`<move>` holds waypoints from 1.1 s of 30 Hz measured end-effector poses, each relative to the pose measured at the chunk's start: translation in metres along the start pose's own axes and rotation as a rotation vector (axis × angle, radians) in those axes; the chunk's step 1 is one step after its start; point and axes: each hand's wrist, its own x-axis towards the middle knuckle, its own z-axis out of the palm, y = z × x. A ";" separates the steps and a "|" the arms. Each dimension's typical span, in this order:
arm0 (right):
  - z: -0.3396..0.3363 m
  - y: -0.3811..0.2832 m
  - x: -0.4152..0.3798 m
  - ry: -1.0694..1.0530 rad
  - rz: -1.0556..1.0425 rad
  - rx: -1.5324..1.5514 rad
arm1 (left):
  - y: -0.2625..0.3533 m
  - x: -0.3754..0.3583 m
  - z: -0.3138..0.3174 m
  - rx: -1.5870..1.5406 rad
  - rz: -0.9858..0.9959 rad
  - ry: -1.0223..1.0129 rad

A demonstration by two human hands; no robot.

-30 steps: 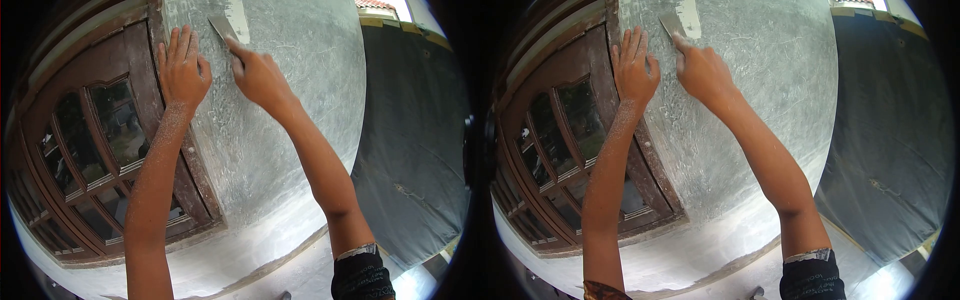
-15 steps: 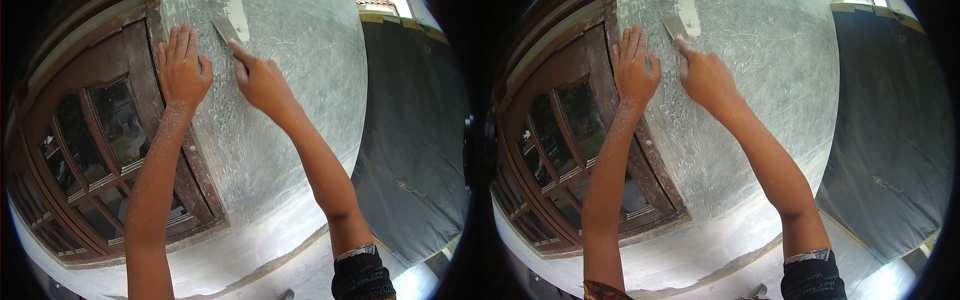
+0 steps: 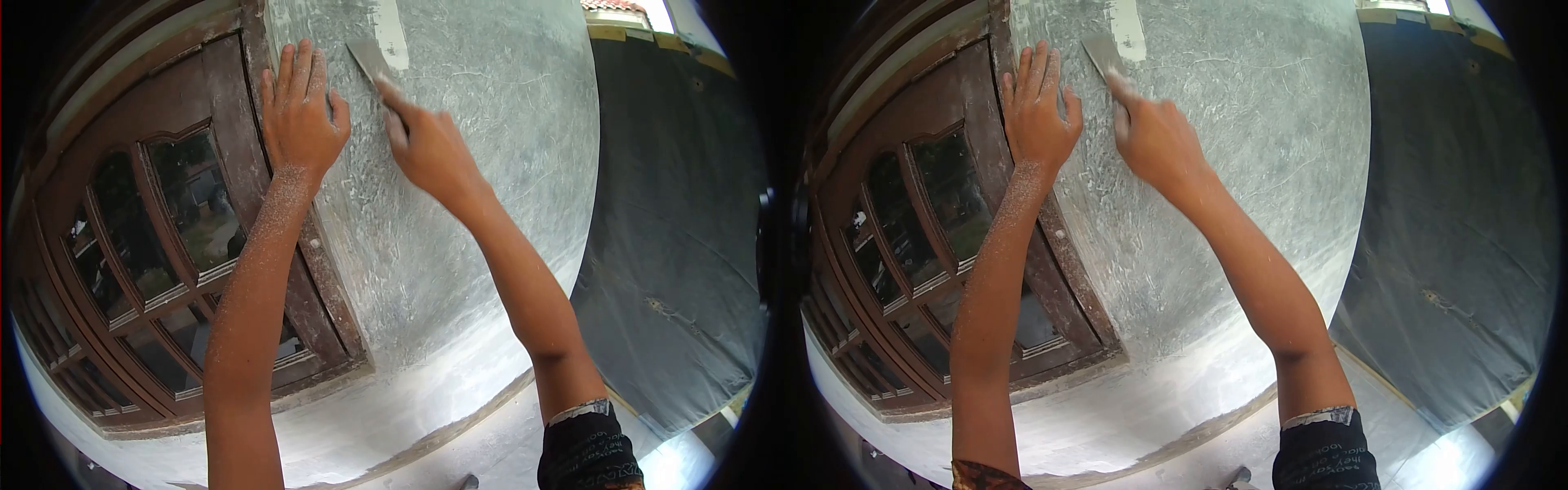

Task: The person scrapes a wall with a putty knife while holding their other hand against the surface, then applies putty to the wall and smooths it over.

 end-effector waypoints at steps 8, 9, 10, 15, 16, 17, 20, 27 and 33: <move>-0.005 -0.002 -0.022 -0.051 0.059 0.012 | 0.002 -0.001 -0.002 0.039 0.020 -0.036; -0.002 0.001 -0.025 -0.044 0.048 -0.034 | 0.002 -0.001 -0.001 0.040 0.019 -0.042; -0.003 0.001 -0.015 -0.042 0.043 -0.035 | 0.002 0.001 -0.001 0.041 0.021 -0.049; -0.008 0.007 0.040 0.113 -0.073 0.048 | 0.002 0.000 -0.001 0.055 0.030 -0.056; -0.007 0.006 0.031 0.111 -0.072 0.050 | 0.002 -0.001 -0.001 0.059 0.031 -0.060; -0.006 0.004 0.012 0.058 -0.029 0.081 | 0.001 -0.001 -0.001 0.058 0.030 -0.062; 0.002 0.005 -0.031 -0.005 0.003 0.035 | 0.003 -0.001 -0.001 0.065 0.018 -0.067; -0.002 0.001 0.042 0.119 -0.015 0.033 | 0.010 -0.004 -0.004 0.067 0.057 -0.119; 0.004 0.001 -0.027 -0.037 0.070 0.066 | 0.020 -0.008 -0.007 0.099 0.051 -0.197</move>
